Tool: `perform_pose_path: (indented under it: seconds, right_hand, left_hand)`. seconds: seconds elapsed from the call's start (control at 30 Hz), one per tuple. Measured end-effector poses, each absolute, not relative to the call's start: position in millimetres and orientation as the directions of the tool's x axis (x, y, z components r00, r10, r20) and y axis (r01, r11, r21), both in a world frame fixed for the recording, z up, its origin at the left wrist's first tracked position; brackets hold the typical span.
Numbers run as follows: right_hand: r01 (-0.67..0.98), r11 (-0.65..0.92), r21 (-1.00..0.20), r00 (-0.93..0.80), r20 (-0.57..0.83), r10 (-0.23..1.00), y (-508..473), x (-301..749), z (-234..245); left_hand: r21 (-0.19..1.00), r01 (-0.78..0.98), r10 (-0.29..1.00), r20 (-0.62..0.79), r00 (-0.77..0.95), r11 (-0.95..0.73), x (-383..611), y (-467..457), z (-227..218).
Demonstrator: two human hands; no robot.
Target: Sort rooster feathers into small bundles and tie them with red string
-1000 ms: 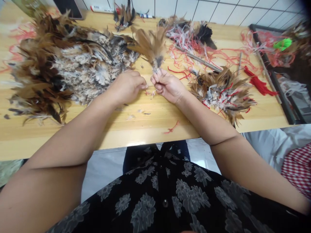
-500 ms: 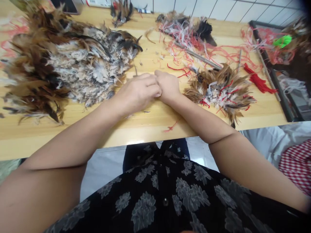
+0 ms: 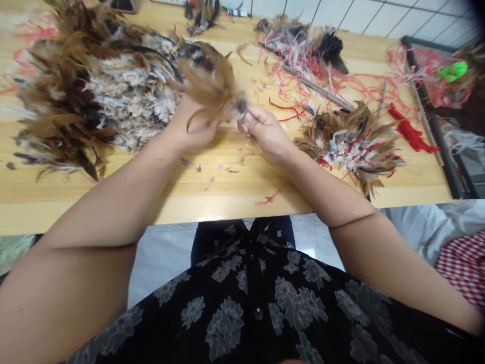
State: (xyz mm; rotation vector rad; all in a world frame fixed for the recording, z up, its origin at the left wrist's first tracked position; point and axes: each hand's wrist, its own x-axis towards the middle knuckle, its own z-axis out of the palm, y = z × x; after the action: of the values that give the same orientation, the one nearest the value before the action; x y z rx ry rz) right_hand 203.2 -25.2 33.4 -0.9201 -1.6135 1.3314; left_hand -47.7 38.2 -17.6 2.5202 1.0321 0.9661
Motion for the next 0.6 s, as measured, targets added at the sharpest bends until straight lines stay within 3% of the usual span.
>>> perform_pose_path:
  seconds: [0.13,0.23,0.3,0.37,0.6]
  right_hand:
    - [0.052,0.051,-0.997,-0.168,0.042,0.985,-12.6,204.2,38.0]
    - [0.378,0.055,-0.924,-0.075,0.028,0.997,-6.3,208.5,42.5]
    - [0.655,0.102,-0.749,-0.103,0.046,0.994,-8.7,211.8,47.8]
    - [0.818,0.170,-0.550,-0.174,0.045,0.984,-15.1,213.9,54.5]
    - [0.894,0.421,-0.155,-0.436,-0.085,0.896,-36.9,205.9,68.1]
  left_hand:
    - [0.328,0.484,0.581,0.546,0.604,-0.811,-22.6,18.6,-9.1]
    - [0.284,0.414,0.499,0.579,0.645,-0.865,-6.5,2.9,-0.9]
    - [0.247,0.402,0.466,0.589,0.661,-0.882,1.3,-6.3,3.0]
    - [0.190,0.405,0.433,0.593,0.678,-0.894,5.9,-12.4,6.9]
    - [0.067,0.436,0.362,0.677,0.641,-0.897,-13.4,3.9,24.2]
